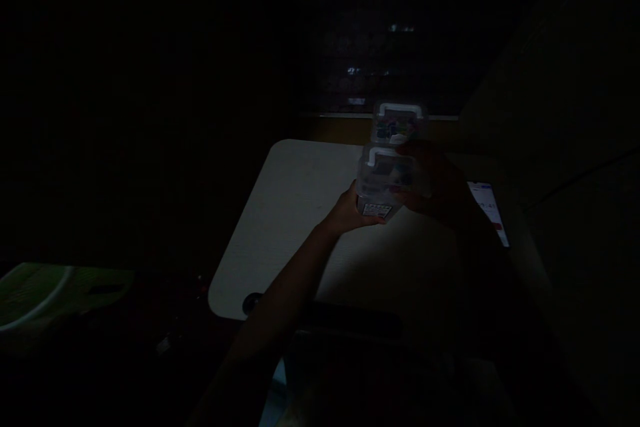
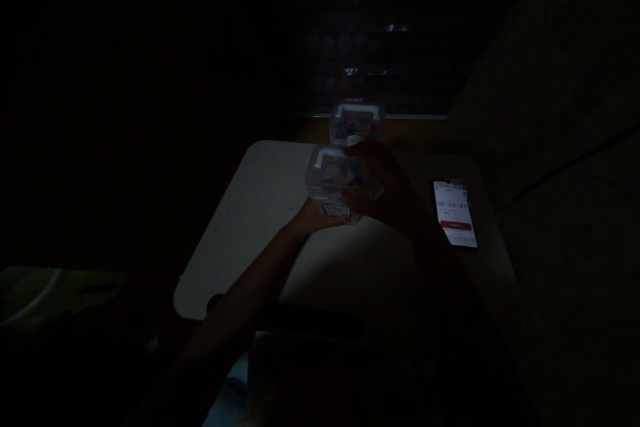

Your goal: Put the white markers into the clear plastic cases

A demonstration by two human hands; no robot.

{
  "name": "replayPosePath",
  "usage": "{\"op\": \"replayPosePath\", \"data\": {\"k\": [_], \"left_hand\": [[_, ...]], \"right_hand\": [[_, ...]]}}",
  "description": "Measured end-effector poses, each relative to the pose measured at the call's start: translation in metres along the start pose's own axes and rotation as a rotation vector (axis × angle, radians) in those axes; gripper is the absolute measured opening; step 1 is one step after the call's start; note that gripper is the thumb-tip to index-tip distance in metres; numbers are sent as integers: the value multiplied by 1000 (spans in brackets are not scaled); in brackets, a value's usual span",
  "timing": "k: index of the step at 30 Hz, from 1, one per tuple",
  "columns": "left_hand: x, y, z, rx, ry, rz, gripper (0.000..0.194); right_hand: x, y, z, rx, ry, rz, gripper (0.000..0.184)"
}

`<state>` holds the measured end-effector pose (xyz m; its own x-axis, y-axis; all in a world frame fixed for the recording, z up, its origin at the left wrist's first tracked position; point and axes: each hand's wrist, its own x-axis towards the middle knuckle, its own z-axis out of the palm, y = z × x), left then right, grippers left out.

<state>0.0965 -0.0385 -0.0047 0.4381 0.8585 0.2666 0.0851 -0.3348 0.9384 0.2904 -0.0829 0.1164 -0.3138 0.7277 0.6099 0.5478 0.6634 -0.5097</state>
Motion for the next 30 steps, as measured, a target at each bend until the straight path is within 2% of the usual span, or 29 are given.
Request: {"op": "replayPosePath", "data": {"k": [5,13,19,21,25,30], "left_hand": [[0,-1,0,20,-1,-42,101],[0,0,-1,0,-3,-16,99],[-2,8,2,-103,-42,82,95],[-2,7,3,-70,-4,116,104],[0,1,3,127,154,147,127],[2,-5,1,98,169,218,124]], "right_hand": [[0,0,0,25,-12,6,63],[-1,2,-1,-17,-31,-30,67],[-1,-1,-2,-37,-18,14,62],[0,-2,-1,-47,-5,20,60],[1,-3,1,-64,9,19,63],[0,-4,1,-43,27,6,60]]}}
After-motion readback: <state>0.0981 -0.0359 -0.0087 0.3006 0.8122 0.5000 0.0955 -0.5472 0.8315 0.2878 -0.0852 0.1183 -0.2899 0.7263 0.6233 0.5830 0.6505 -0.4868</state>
